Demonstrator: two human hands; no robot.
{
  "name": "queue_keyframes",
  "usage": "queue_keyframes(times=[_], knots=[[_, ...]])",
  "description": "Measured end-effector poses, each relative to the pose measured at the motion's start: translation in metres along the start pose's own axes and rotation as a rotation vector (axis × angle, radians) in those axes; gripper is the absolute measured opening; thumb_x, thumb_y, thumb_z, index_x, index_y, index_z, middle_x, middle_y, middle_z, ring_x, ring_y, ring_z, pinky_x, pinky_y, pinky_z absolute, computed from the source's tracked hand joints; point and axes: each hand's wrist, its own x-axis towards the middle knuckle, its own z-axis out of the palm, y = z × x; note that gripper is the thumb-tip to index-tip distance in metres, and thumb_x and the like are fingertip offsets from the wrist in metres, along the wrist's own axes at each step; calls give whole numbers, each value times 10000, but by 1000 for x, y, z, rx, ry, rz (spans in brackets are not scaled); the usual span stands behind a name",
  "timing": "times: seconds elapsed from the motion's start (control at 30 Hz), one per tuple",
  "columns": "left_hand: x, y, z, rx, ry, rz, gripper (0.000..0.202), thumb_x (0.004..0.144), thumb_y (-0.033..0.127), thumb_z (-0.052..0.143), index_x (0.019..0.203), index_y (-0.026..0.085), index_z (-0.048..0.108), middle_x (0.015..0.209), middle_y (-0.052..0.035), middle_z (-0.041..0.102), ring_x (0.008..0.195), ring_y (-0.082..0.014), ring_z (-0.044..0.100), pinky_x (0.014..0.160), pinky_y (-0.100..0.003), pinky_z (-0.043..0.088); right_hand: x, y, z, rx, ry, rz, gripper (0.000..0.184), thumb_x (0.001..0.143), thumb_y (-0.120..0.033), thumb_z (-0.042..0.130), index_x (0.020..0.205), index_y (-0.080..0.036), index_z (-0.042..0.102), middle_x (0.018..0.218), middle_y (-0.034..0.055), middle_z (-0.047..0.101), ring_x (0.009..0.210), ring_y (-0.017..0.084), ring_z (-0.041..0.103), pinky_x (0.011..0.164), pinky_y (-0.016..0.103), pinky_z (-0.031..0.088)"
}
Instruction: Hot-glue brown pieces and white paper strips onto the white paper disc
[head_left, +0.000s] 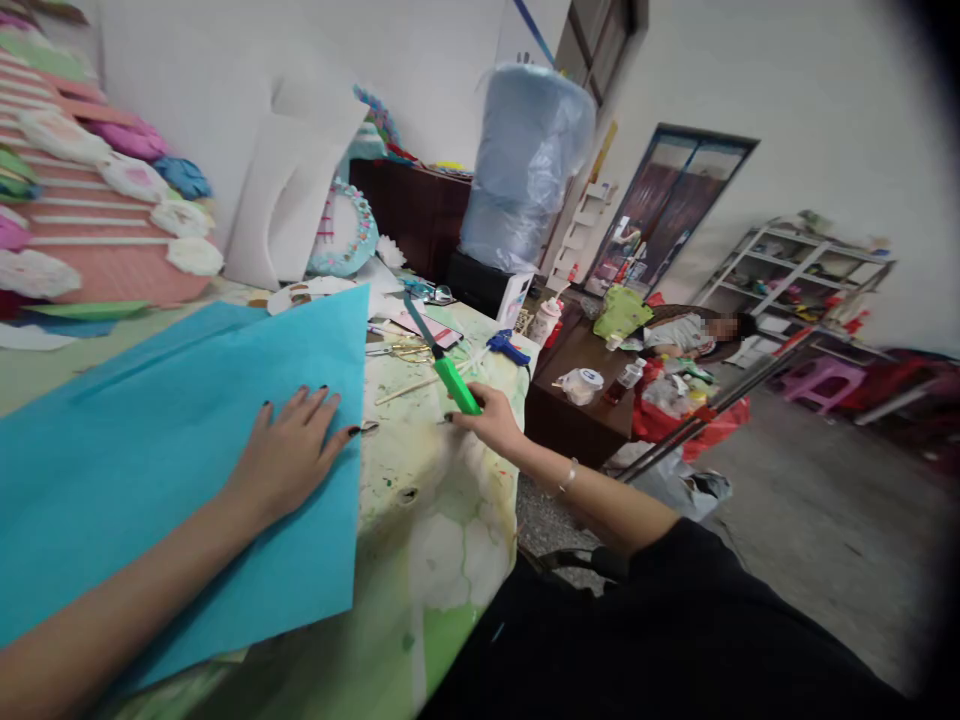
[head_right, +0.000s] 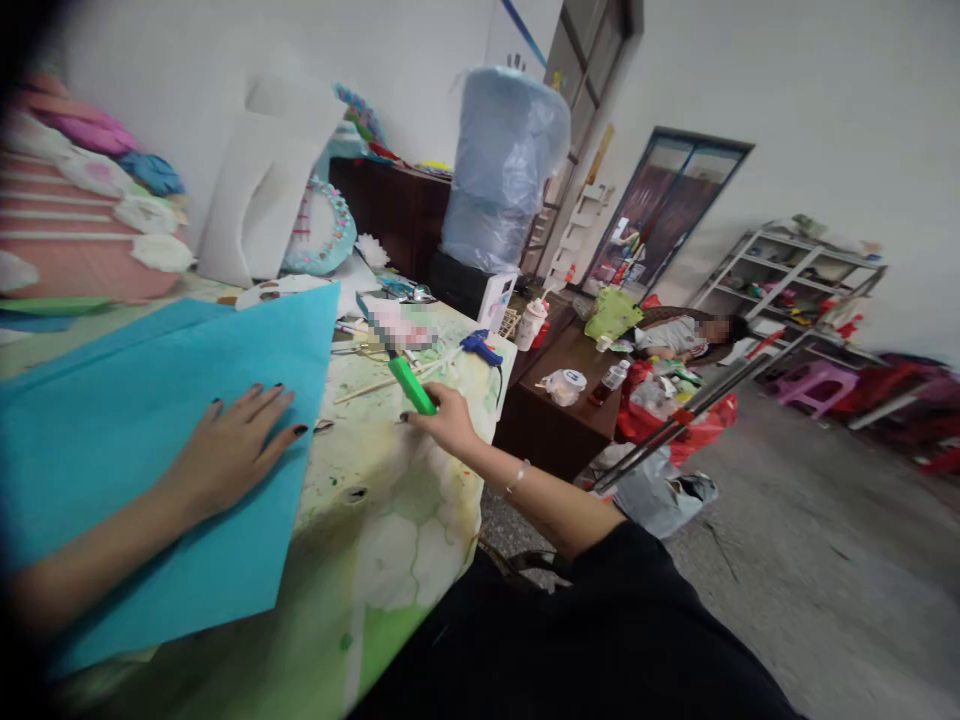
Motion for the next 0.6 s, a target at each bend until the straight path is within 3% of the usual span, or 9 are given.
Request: queue_keyframes(times=[0.1,0.23,0.33,0.43,0.53,0.6], knots=[[-19,2,-20,-46,34,79,554,976,436,263,1331,89,508,1406,-203,522,1351,-355,438,1140,-548,282,-61,-4,-8,98,-57,75,305,616,-285,774,874,-183,648,707,-43,550,647,132,520,612,250,431],[-65,-1,-31,-127,-1,202,585,938,540,315,1361,175,487,1410,-145,538,1309,-337,495,1142,-563,302,-119,-13,-12,248,-111,194,279,659,-303,713,899,-183,637,666,-39,544,523,110,507,486,236,411],[-94,-15,-16,-164,-18,224,675,860,598,423,1454,280,393,1478,-68,475,1360,-355,432,1146,-553,331,-144,-18,-10,359,-113,263,200,676,-290,653,842,-182,623,596,-46,518,462,103,493,456,237,414],[-108,-32,8,-175,2,230,766,818,617,458,1513,374,247,1506,-25,439,1364,-371,419,1141,-566,341,-163,-23,-4,456,-95,301,172,676,-285,610,814,-182,608,573,-47,506,436,96,477,442,232,404],[-110,-37,22,-144,49,240,823,773,675,481,1511,410,232,1503,-41,442,1389,-405,364,1117,-614,332,-181,-29,3,546,-90,321,330,684,-280,575,1002,-200,611,700,-20,588,438,92,491,425,230,391],[-110,-33,21,-126,44,211,797,766,698,470,1490,417,288,1498,-45,450,1389,-418,355,1106,-631,324,-192,-32,5,635,-143,331,492,697,-266,570,1188,-247,554,815,-4,643,439,91,509,427,231,389]])
